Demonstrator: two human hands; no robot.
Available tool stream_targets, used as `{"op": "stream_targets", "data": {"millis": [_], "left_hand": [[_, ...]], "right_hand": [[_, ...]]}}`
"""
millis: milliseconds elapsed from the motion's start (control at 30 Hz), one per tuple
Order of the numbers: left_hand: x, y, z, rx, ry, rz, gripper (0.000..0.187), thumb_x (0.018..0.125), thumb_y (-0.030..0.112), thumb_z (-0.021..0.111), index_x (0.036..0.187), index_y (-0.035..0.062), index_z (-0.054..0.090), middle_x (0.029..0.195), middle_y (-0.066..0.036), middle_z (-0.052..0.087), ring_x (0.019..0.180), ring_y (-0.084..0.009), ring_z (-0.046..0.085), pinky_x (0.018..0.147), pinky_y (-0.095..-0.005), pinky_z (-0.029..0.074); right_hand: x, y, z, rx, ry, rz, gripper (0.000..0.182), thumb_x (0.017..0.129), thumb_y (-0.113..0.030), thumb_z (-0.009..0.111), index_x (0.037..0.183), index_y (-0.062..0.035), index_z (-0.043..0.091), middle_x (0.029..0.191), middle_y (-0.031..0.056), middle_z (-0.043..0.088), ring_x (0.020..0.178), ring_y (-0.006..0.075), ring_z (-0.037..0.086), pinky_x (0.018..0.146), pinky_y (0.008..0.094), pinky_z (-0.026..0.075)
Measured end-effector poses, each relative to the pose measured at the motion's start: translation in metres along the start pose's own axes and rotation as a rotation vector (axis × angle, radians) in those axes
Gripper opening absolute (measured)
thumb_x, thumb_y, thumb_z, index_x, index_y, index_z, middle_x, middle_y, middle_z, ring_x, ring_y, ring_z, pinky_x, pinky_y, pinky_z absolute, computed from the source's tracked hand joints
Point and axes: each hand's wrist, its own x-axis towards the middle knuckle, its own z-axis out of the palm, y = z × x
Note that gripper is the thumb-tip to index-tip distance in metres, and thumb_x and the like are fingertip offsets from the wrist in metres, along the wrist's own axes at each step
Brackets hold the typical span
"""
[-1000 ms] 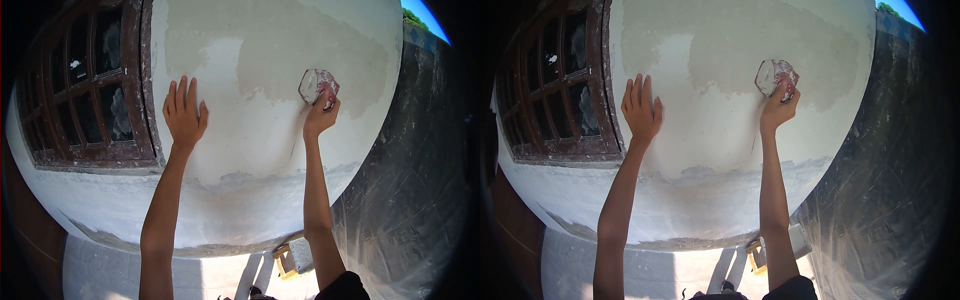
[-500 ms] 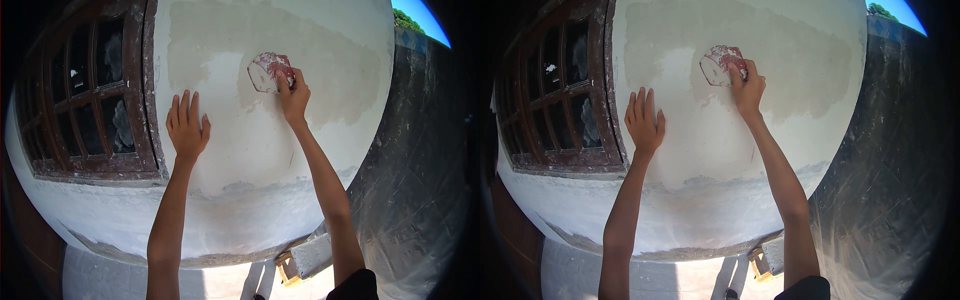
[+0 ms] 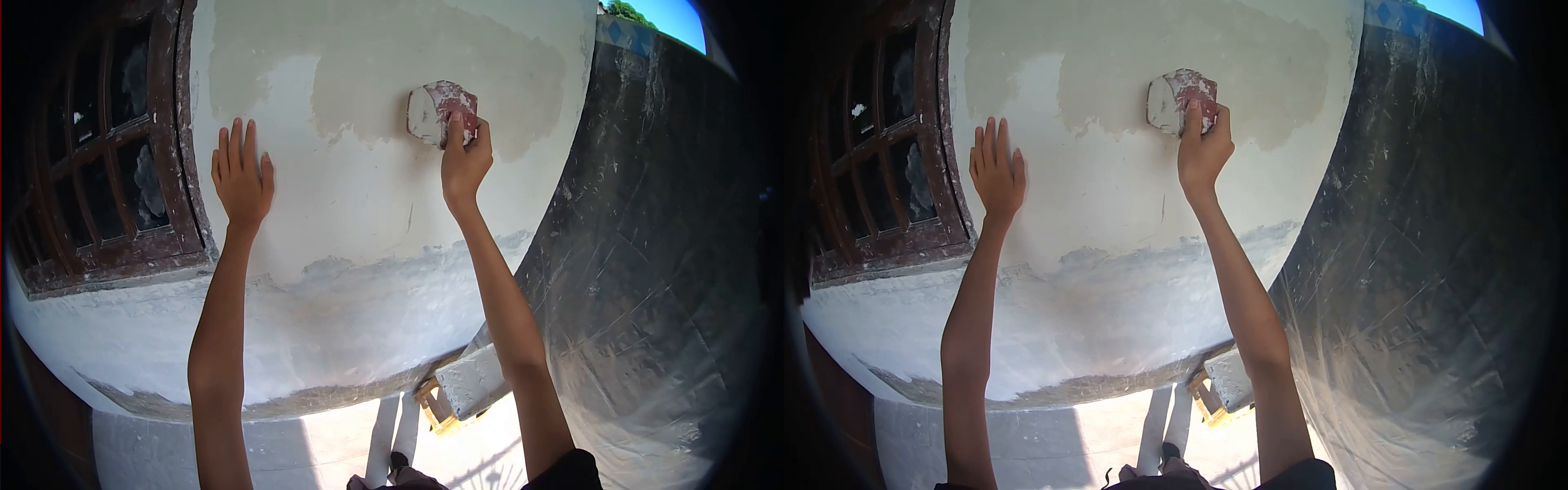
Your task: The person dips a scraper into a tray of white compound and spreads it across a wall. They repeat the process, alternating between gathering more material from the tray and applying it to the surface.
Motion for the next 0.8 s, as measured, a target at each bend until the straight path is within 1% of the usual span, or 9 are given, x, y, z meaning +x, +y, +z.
{"op": "stream_targets", "data": {"millis": [100, 167, 267, 333, 567, 667, 733, 767, 800], "left_hand": [[-0.008, 0.024, -0.013, -0.026, -0.04, -0.04, 0.056, 0.097, 0.022, 0.051, 0.151, 0.0143, 0.04, 0.156, -0.008, 0.037, 0.147, -0.0314, 0.029, 0.117, -0.0495, 0.023], [-0.031, 0.046, -0.025, -0.184, -0.037, -0.021, 0.054, 0.097, 0.022, 0.052, 0.149, 0.0122, 0.042, 0.154, -0.01, 0.04, 0.146, -0.0337, 0.031, 0.114, -0.0515, 0.027], [-0.079, 0.087, -0.044, -0.314, -0.175, 0.015, 0.052, 0.097, 0.021, 0.054, 0.147, 0.0106, 0.044, 0.151, -0.012, 0.042, 0.144, -0.035, 0.033, 0.112, -0.0526, 0.031], [-0.119, 0.114, -0.052, -0.365, -0.267, 0.011, 0.052, 0.096, 0.02, 0.056, 0.146, 0.0103, 0.045, 0.149, -0.011, 0.044, 0.144, -0.0354, 0.034, 0.111, -0.0521, 0.032], [-0.23, 0.226, -0.053, -0.528, -0.564, -0.036, 0.052, 0.095, 0.019, 0.058, 0.145, 0.0101, 0.046, 0.144, -0.012, 0.048, 0.143, -0.0335, 0.036, 0.111, -0.0497, 0.034], [-0.273, 0.285, -0.051, -0.552, -0.715, -0.087, 0.051, 0.096, 0.02, 0.059, 0.144, 0.0103, 0.045, 0.143, -0.013, 0.049, 0.143, -0.0332, 0.037, 0.111, -0.0497, 0.035], [-0.306, 0.327, -0.052, -0.583, -0.818, -0.158, 0.051, 0.096, 0.021, 0.059, 0.144, 0.0106, 0.045, 0.142, -0.013, 0.05, 0.142, -0.0326, 0.038, 0.111, -0.0496, 0.035], [-0.324, 0.348, -0.054, -0.61, -0.859, -0.181, 0.05, 0.096, 0.021, 0.058, 0.144, 0.0101, 0.045, 0.142, -0.014, 0.051, 0.142, -0.0331, 0.039, 0.11, -0.0496, 0.036], [-0.343, 0.368, -0.057, -0.632, -0.969, -0.25, 0.051, 0.101, 0.026, 0.053, 0.148, 0.0123, 0.041, 0.15, -0.016, 0.043, 0.144, -0.0319, 0.035, 0.114, -0.0477, 0.031]], "right_hand": [[-0.028, 0.001, -0.038, 0.021, -0.147, 0.099, 0.029, 0.101, -0.029, 0.061, 0.098, -0.0007, 0.061, 0.069, 0.0028, 0.059, 0.058, 0.0061, 0.047, 0.054, 0.0246, 0.039], [-0.043, 0.006, -0.063, 0.052, -0.196, 0.161, 0.028, 0.101, -0.029, 0.061, 0.097, -0.0011, 0.061, 0.069, 0.0013, 0.058, 0.058, 0.0054, 0.046, 0.054, 0.0242, 0.038], [-0.066, 0.027, -0.102, 0.136, -0.252, 0.261, 0.026, 0.101, -0.027, 0.061, 0.097, -0.0017, 0.06, 0.069, -0.002, 0.054, 0.057, 0.0036, 0.044, 0.051, 0.023, 0.036], [-0.079, 0.033, -0.132, 0.147, -0.306, 0.337, 0.027, 0.102, -0.03, 0.061, 0.093, -0.0053, 0.059, 0.067, -0.0051, 0.05, 0.056, 0.0019, 0.038, 0.05, 0.0216, 0.032], [-0.106, 0.127, -0.248, 0.022, -0.321, 0.518, 0.026, 0.1, -0.029, 0.062, 0.096, -0.003, 0.059, 0.063, -0.0014, 0.054, 0.051, 0.0047, 0.046, 0.046, 0.0236, 0.037], [-0.114, 0.174, -0.307, -0.036, -0.338, 0.605, 0.025, 0.099, -0.028, 0.063, 0.096, -0.0034, 0.06, 0.063, -0.0008, 0.055, 0.051, 0.0049, 0.048, 0.046, 0.0236, 0.038], [-0.121, 0.207, -0.348, -0.077, -0.367, 0.582, 0.025, 0.099, -0.027, 0.064, 0.096, -0.0032, 0.06, 0.064, -0.0007, 0.055, 0.051, 0.0051, 0.049, 0.046, 0.0238, 0.039], [-0.125, 0.221, -0.37, -0.075, -0.394, 0.641, 0.024, 0.098, -0.027, 0.065, 0.098, -0.0028, 0.06, 0.066, 0.001, 0.058, 0.052, 0.0058, 0.053, 0.047, 0.024, 0.042], [-0.132, 0.236, -0.39, -0.084, -0.396, 0.669, 0.024, 0.098, -0.027, 0.065, 0.098, -0.0028, 0.06, 0.066, 0.001, 0.058, 0.052, 0.0058, 0.053, 0.047, 0.024, 0.042]]}}
